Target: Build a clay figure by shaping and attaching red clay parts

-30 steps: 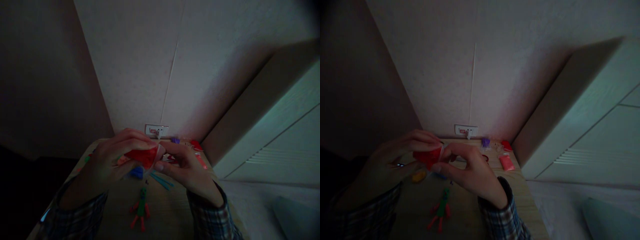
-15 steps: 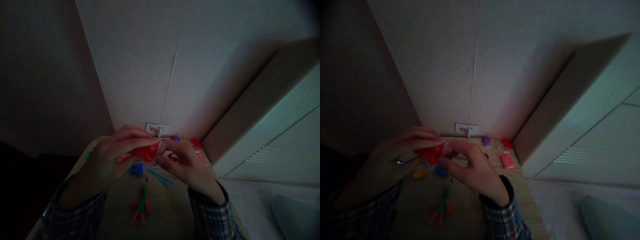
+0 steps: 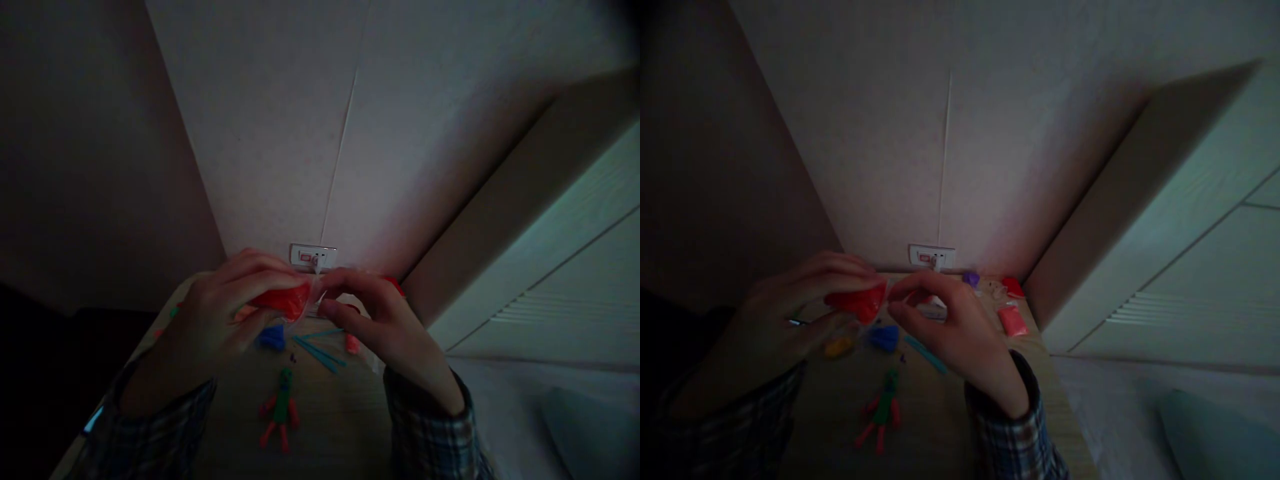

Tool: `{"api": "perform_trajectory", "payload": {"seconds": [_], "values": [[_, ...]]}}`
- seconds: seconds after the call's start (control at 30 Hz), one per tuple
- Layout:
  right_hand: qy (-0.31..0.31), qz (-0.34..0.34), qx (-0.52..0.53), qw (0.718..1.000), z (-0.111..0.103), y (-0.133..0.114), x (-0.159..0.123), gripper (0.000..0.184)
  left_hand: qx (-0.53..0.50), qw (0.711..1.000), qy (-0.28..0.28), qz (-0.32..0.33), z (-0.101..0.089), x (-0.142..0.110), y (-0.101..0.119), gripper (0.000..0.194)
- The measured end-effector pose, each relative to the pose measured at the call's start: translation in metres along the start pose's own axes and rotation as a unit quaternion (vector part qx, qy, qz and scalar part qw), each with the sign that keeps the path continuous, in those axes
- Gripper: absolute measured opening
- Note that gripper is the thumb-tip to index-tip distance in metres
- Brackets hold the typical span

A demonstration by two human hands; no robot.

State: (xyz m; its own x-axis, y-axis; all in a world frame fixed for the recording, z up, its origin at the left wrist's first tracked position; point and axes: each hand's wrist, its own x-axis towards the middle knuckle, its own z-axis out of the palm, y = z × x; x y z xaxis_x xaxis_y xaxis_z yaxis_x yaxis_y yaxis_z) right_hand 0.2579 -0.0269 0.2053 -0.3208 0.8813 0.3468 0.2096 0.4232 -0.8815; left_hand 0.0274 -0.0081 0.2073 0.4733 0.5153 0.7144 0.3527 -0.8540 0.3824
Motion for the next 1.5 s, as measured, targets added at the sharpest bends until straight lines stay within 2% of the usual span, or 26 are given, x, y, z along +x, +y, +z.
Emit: {"api": "perform_trajectory", "payload": {"seconds": [0.13,0.4,0.53,0.73,1.23,1.4,1.5], "values": [[0.014,0.005,-0.009,1.000,0.002,-0.003,-0.001,0.009,0.004,1.000,-0.013,0.019,-0.001,-0.002,0.001,0.016],[0.044,-0.004,-0.043,0.998,0.011,-0.006,0.001,0.021,0.061,0.998,0.001,0.023,-0.003,-0.003,0.002,0.016],[0.039,-0.012,-0.043,0.998,0.011,-0.006,0.001,0.020,0.065,0.998,-0.002,0.021,0.000,0.000,0.002,0.014],[0.020,0.001,-0.020,1.000,0.006,-0.004,0.001,0.019,0.060,0.998,-0.008,0.000,0.000,0.000,0.007,0.017],[0.038,0.040,0.018,0.998,0.007,0.002,0.004,0.007,0.081,0.996,-0.026,-0.009,0.006,0.001,0.003,0.038],[0.051,0.045,0.050,0.996,0.006,0.004,0.006,0.004,0.058,0.998,-0.017,-0.018,0.005,-0.001,0.004,0.035],[0.049,0.046,0.087,0.994,0.006,0.003,0.005,0.011,0.048,0.998,-0.022,-0.020,0.003,-0.002,0.007,0.032]]}}
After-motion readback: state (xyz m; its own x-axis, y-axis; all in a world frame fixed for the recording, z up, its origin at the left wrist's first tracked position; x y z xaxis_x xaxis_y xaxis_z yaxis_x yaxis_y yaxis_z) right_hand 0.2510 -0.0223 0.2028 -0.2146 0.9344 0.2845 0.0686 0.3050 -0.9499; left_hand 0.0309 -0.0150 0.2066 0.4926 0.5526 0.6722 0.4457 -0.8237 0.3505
